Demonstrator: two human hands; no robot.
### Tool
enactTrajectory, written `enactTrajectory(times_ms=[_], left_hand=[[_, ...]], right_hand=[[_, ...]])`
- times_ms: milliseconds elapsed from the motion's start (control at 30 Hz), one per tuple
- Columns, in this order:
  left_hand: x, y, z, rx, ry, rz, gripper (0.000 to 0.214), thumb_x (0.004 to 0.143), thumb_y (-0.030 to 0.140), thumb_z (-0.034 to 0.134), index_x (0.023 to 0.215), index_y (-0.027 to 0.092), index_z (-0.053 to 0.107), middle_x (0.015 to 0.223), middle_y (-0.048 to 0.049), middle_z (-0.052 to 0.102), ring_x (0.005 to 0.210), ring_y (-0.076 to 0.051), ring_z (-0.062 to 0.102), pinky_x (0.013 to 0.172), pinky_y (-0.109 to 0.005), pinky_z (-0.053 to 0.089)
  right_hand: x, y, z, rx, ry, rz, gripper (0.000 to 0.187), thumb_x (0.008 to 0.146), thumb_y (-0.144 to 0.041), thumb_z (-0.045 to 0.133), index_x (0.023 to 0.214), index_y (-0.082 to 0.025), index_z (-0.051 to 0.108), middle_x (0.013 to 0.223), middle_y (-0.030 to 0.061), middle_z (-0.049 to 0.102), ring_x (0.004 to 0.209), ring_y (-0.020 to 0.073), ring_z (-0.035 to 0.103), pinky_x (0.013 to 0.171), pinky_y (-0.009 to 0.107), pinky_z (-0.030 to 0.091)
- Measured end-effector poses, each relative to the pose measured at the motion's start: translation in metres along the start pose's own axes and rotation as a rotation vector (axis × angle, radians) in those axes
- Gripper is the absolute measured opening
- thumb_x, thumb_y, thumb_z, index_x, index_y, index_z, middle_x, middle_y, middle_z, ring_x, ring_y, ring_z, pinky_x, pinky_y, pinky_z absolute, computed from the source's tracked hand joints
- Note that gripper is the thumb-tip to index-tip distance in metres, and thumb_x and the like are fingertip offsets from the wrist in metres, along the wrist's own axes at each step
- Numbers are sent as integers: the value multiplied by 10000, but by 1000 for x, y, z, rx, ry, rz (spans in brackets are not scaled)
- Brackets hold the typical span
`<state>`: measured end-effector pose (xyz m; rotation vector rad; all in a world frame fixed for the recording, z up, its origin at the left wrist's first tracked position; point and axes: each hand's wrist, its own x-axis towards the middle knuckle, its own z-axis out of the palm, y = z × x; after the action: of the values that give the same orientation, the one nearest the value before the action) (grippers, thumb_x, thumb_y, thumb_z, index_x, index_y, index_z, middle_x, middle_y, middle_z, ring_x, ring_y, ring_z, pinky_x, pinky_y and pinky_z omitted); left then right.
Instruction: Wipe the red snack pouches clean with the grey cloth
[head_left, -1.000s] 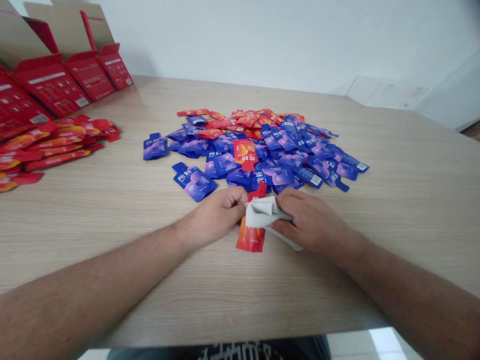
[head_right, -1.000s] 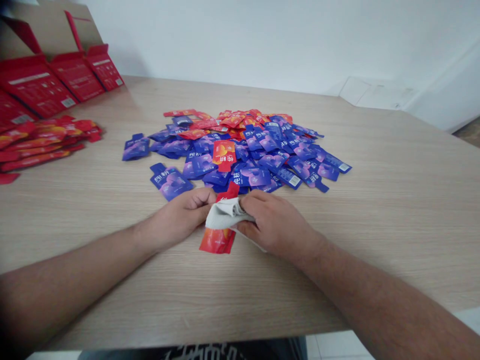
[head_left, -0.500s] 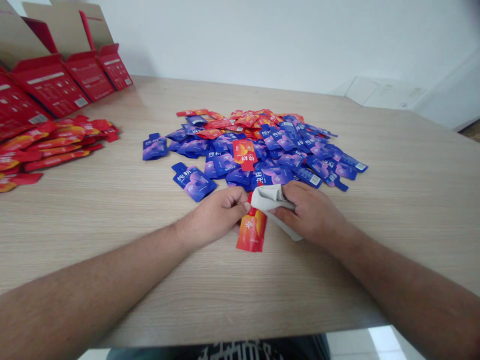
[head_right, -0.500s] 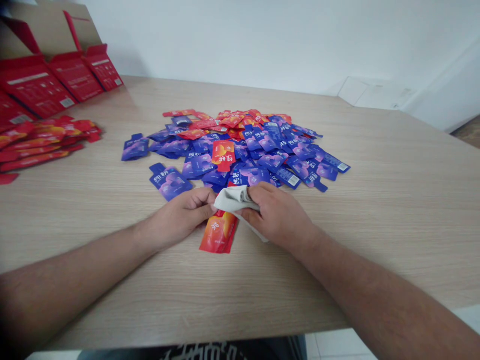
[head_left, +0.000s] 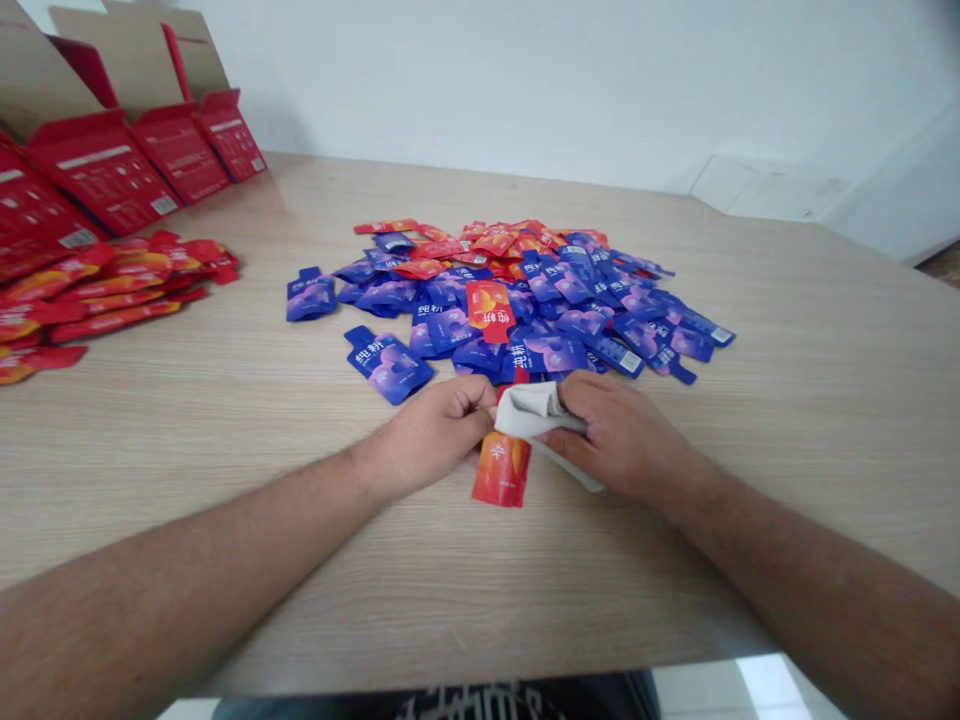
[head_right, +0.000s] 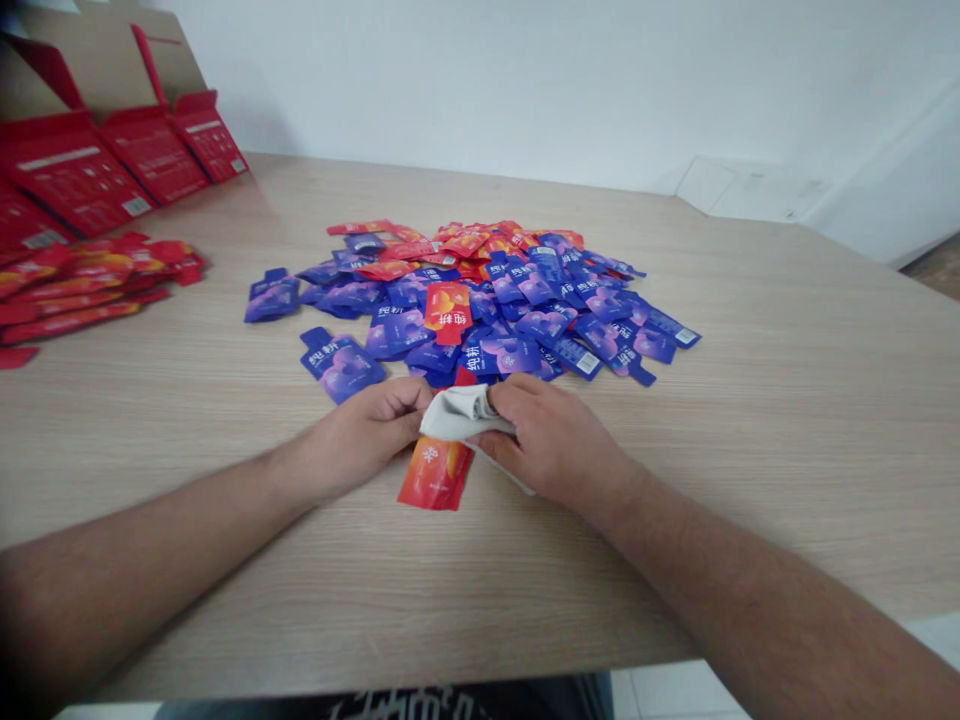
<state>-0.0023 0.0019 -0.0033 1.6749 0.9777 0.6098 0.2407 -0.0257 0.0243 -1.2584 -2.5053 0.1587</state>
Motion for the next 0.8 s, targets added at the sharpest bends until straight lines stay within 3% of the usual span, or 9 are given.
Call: enactTrajectory(times_ms=[133,333,533,700,800], left_hand=[[0,1,0,-11,8,6,192,936,332,571,823,179,549,705,35,538,620,-103,465,563,-217,372],[0,4,1,-39,-8,-6,205,926,354,574,823,181,537,696,37,538,597,-103,468,554,-217,390],[0,6,0,-32,13,9,201,924,337,578,804,179,543,704,31,543,617,-107,470,560,-213,381],[-1,10,2,-86,8,-26,185,912,312,603,806,178,532,678,46,535,572,-88,460,537,-199,367],[-2,11,3,-88,22,-44,176,920,307,595,817,179,533,674,43,545,560,-88,474,524,-194,363]], right_hand=[[-3,-5,-1,35,-91,-94,128,936,-299,643,888,-205,569,901,42,620,762,191,565,682,305,418],[3,8,0,-47,74,64,193,970,-355,599,868,-204,538,871,62,617,829,234,580,721,340,424],[-3,-9,-1,42,-114,-141,109,934,-278,638,884,-211,567,906,41,619,797,201,580,706,312,429],[-1,0,-2,-42,2,22,157,960,-339,609,925,-190,574,933,77,627,849,241,595,739,348,451],[-1,0,0,-34,0,19,161,955,-343,621,928,-189,583,942,79,636,843,235,597,731,340,456]])
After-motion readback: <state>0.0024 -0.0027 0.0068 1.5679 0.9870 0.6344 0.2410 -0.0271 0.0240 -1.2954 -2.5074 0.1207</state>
